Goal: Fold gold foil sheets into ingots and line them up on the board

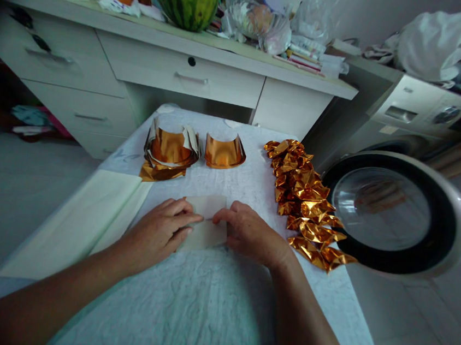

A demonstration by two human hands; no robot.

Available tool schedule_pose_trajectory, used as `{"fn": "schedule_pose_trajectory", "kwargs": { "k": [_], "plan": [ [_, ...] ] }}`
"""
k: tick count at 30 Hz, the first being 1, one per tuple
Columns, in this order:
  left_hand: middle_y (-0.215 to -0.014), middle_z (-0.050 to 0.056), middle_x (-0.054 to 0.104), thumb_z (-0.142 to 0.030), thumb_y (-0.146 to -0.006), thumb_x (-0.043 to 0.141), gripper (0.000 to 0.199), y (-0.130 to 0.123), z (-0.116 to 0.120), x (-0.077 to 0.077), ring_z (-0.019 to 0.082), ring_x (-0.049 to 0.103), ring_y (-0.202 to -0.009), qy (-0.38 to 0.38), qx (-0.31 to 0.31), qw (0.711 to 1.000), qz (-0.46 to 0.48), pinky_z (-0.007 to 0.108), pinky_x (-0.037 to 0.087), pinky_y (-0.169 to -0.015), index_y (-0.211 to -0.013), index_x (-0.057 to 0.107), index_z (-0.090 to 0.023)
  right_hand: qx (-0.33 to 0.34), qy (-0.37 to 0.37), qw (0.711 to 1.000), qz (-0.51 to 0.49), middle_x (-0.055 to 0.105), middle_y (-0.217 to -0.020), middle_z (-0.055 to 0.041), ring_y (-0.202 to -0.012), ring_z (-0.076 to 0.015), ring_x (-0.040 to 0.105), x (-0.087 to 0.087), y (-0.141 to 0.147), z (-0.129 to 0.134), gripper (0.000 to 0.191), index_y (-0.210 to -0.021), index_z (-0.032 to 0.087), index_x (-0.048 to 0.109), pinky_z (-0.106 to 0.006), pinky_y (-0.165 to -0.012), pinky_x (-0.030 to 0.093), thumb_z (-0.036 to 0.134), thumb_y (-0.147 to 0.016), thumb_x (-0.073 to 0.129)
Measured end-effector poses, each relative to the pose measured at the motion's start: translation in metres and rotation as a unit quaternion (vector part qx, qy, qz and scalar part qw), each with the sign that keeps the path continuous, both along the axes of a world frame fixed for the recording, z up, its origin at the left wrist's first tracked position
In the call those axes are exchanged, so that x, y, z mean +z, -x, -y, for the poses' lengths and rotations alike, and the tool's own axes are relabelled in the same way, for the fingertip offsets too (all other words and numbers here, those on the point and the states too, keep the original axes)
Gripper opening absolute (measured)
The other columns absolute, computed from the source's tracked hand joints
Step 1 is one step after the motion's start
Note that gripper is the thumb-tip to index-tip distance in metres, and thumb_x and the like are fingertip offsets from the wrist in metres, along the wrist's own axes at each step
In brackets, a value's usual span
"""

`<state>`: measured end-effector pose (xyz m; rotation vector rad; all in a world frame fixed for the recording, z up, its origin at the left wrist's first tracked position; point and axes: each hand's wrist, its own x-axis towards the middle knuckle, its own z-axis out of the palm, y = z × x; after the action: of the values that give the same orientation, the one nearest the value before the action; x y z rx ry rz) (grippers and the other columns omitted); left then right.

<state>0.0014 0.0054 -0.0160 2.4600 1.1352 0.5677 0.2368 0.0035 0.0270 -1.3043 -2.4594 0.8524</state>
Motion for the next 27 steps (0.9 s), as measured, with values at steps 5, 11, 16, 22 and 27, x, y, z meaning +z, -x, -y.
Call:
{"fn": "schedule_pose_trajectory", "kwargs": {
  "k": [5,11,16,22,27],
  "plan": [
    [-0.101,0.006,0.059,-0.009,-0.087,0.052,0.031,0.0,0.0,0.002,0.022,0.052,-0.095,0.011,-0.004,1.0,-0.013,0.041,0.048,-0.087,-0.112,0.068,-0.019,0.009,-0.028,0.998,0.047,0.054,-0.11,-0.0082,-0.1,-0.0225,0.05,0.009,0.004,0.005,0.037,-0.109,0.024,0.068,-0.038,-0.09,0.044,0.011,-0.075,0.073],
    [-0.102,0.006,0.058,-0.011,-0.088,0.055,0.031,0.0,-0.001,0.002,0.023,0.052,-0.097,0.02,-0.003,1.0,-0.019,0.041,0.047,-0.089,-0.114,0.068,-0.02,0.05,-0.072,0.996,0.023,0.059,-0.122,-0.0085,-0.113,-0.0243,0.053,0.002,0.01,0.003,0.016,-0.095,0.021,0.071,-0.043,-0.1,0.039,0.011,-0.082,0.068],
    [-0.102,0.006,0.058,-0.012,-0.087,0.058,0.03,0.002,-0.003,0.001,0.023,0.053,-0.097,0.029,-0.004,0.999,-0.018,0.04,0.046,-0.089,-0.115,0.068,-0.02,0.086,-0.075,0.993,-0.026,0.069,-0.103,-0.0066,-0.099,-0.0189,0.062,-0.005,0.01,-0.001,0.01,-0.089,0.019,0.07,-0.037,-0.094,0.043,0.014,-0.089,0.061],
    [-0.103,0.006,0.061,-0.014,-0.087,0.06,0.028,0.005,-0.005,0.0,0.023,0.054,-0.098,0.04,-0.002,0.999,-0.022,0.041,0.046,-0.088,-0.113,0.069,-0.02,0.097,-0.058,0.992,-0.051,0.071,-0.095,-0.0047,-0.092,-0.0163,0.064,-0.006,0.007,-0.004,0.012,-0.091,0.018,0.068,-0.033,-0.089,0.046,0.013,-0.09,0.058],
    [-0.103,0.005,0.061,-0.012,-0.087,0.059,0.029,0.005,-0.005,0.003,0.023,0.054,-0.098,0.041,-0.006,0.999,-0.023,0.04,0.046,-0.089,-0.112,0.07,-0.022,0.073,-0.033,0.995,-0.054,0.072,-0.091,-0.0042,-0.085,-0.0151,0.064,-0.003,0.002,-0.005,0.012,-0.088,0.018,0.069,-0.029,-0.082,0.048,0.013,-0.089,0.058]
  ]
}}
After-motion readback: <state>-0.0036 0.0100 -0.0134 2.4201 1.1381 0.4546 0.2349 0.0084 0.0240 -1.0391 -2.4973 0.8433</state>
